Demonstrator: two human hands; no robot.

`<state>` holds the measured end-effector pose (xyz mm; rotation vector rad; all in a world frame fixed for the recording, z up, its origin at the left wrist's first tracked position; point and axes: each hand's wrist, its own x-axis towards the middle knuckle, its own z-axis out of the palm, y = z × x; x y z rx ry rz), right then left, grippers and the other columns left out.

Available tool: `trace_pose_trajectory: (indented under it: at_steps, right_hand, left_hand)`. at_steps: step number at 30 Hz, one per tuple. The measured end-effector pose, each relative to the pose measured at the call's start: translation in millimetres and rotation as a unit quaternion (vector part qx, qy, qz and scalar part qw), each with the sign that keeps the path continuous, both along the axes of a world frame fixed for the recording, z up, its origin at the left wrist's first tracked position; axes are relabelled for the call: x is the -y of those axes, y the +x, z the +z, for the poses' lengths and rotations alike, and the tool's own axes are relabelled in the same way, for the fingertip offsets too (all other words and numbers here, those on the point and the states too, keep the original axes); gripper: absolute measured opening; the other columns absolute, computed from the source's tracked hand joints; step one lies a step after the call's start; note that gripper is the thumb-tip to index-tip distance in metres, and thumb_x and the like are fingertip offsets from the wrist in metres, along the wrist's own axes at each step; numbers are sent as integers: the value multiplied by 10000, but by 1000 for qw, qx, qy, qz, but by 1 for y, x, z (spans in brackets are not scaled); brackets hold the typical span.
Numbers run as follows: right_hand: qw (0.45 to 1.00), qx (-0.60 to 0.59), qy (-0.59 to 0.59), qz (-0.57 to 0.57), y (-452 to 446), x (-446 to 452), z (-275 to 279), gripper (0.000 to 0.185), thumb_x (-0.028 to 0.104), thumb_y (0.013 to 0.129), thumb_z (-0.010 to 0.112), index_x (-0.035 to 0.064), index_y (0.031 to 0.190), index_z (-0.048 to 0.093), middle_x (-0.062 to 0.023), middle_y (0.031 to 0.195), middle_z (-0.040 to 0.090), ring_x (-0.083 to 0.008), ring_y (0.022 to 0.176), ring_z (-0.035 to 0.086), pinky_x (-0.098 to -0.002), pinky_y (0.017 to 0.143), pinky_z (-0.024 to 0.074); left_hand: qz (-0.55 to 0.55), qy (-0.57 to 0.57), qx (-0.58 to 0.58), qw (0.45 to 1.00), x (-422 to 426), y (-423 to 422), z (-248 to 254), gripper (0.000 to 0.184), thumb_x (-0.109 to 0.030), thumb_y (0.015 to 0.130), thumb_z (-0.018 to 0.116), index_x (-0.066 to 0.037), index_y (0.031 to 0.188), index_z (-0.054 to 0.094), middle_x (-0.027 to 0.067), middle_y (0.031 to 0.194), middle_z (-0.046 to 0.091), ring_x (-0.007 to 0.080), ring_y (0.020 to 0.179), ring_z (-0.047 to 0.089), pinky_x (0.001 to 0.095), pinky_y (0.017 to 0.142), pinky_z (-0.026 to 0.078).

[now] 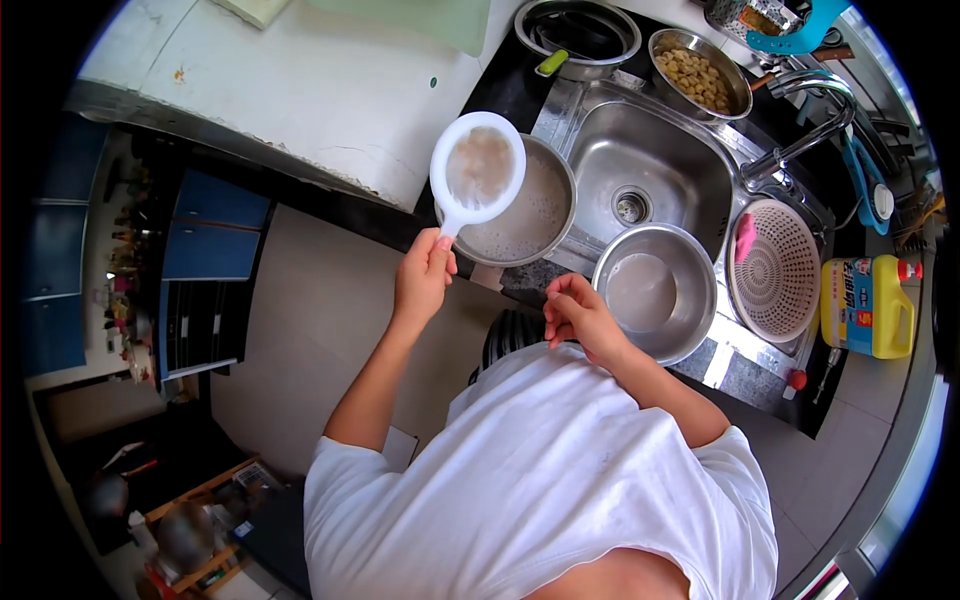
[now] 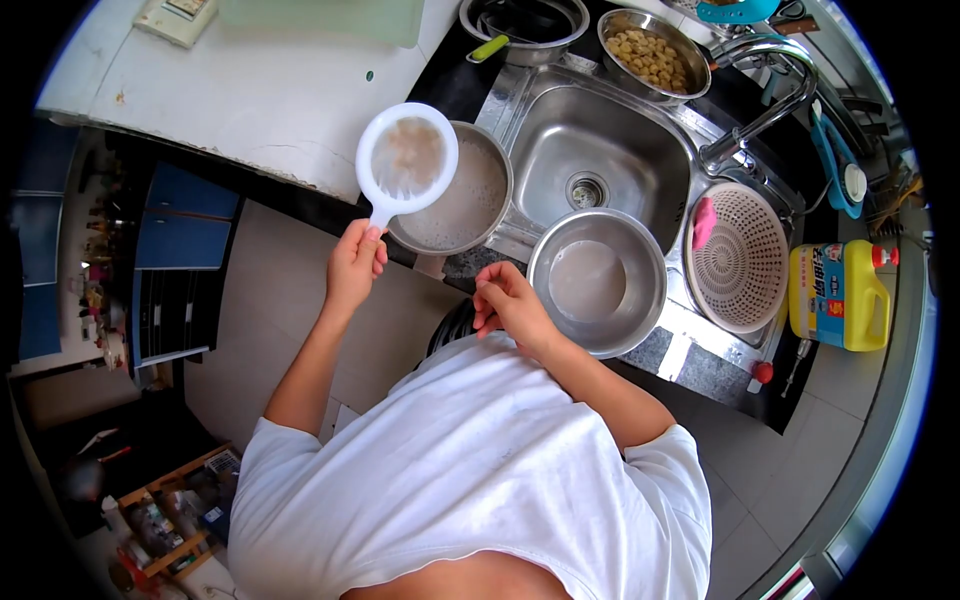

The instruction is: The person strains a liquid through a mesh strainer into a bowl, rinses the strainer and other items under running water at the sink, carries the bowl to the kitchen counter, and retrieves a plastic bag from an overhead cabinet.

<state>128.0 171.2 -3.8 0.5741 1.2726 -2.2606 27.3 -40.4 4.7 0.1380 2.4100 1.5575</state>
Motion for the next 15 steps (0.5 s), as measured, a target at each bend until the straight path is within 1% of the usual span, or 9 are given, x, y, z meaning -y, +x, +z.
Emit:
trace_pose_trajectory:
  at_steps: [2,3,6,7,8,10,14,15]
  right_hand:
    - [1000,2,3,1,0,0,0,118,155,872,446,60,929,404,-56,721,497,-144,553,536,-264,478,467]
    - [1000,4,5,1,0,0,0,116,154,872,446,61,929,404,-56,721,497,-144,553,536,-264,477,467]
    - [1000,2,8,3,1,0,-2,132,172,868,467,77,946,417,-45,723,508,-141,559,540,-261,471,463]
    - [1000,2,9,3,1,-1,-2,132,172,868,467,77,946,417,-45,723,508,-141,559,540,-261,471,463]
    - [1000,2,9,3,1,-1,-2,132,170,868,466,77,947,417,-45,723,508,-142,559,540,-261,471,464]
    - [1000,2,11,4,1,-1,-2,131,168,868,466,77,948,416,-45,722,507,-143,559,540,-261,471,464]
    - [1000,5,14,1,0,-1,1,130,159,867,462,72,951,415,-47,722,507,-144,558,539,-261,470,464]
    - [1000,7,19,0,0,-1,1,130,158,867,461,70,952,415,-48,722,506,-145,558,538,-261,469,464]
  left_hand:
    - [25,50,20,998,-3,2,-8,209,-209,911,407,-43,911,534,-19,615,492,23,494,397,164,440,338]
    - [45,80,38,995,-5,3,-10,196,-210,902,432,-56,893,553,-25,630,513,30,514,418,172,474,368]
    - [61,107,20,992,-11,7,-21,206,-214,903,435,-56,914,567,-27,665,522,28,551,432,171,494,378]
    - [63,124,39,989,-12,8,-22,216,-217,902,442,-52,941,575,-22,709,531,33,594,445,172,521,390]
    - [63,125,39,989,-14,9,-22,216,-217,902,442,-52,941,575,-22,709,531,33,594,445,172,521,390]
    - [65,172,64,981,-17,10,-25,231,-235,899,449,-42,962,559,-8,767,528,38,644,448,177,571,396]
    - [77,215,87,970,-23,11,-28,229,-238,895,459,-43,972,553,-9,793,528,45,676,461,185,605,406]
    - [82,254,112,957,-26,11,-28,229,-240,893,463,-47,983,547,-9,801,529,51,691,469,193,623,411]
